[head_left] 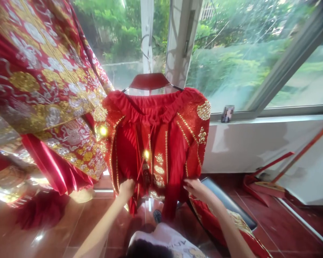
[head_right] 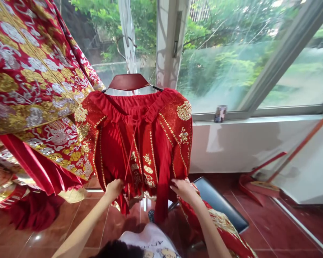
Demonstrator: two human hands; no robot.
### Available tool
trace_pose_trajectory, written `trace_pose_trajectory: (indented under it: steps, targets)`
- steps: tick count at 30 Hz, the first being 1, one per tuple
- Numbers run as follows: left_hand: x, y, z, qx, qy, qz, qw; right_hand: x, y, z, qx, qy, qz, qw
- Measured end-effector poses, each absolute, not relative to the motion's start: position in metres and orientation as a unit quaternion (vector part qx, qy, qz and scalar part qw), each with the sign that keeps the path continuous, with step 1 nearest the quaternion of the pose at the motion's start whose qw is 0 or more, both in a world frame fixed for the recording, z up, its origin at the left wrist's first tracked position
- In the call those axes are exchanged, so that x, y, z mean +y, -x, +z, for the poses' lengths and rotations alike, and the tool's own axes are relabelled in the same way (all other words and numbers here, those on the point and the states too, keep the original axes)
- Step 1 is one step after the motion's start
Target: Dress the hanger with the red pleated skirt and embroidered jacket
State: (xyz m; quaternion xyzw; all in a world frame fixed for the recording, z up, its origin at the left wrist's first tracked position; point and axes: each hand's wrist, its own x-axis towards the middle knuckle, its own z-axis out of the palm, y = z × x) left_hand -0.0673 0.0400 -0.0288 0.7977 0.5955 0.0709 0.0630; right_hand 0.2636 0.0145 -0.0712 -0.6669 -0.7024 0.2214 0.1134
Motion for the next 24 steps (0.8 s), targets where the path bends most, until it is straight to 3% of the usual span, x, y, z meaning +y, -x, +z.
trace_pose_trajectory:
  steps: [2,5,6,8,11,17,20,24]
  targets:
    - [0.043,0.064,0.003,0.585,-0.806,0.057,0.071,0.014,-0.247,-0.014,-0.753,0.594,0.222,0.178]
    - [0.056,0.048,0.076,0.542,-0.83,0.124,0.043,0.02,-0.218,0.075,-0.802,0.416,0.073,0.422]
    - [0.062,0.041,0.101,0.508,-0.836,0.21,-0.014,0.026,-0.209,0.101,-0.793,0.374,-0.002,0.481]
    - [0.074,0.025,0.142,0.448,-0.822,0.318,-0.149,0.048,-0.196,0.142,-0.779,0.33,-0.108,0.522]
    - [0.09,0.005,0.17,0.424,-0.804,0.33,-0.255,0.091,-0.188,0.17,-0.788,0.347,-0.13,0.492]
    - [0.075,0.003,0.13,0.359,-0.863,0.239,-0.265,0.118,-0.199,0.163,-0.81,0.447,-0.087,0.371]
    - [0.056,0.011,0.104,0.286,-0.918,0.15,-0.229,0.097,-0.2,0.154,-0.834,0.429,-0.109,0.33]
    - [0.048,0.018,0.107,0.286,-0.954,-0.041,-0.079,0.083,-0.194,0.145,-0.867,0.369,-0.17,0.288]
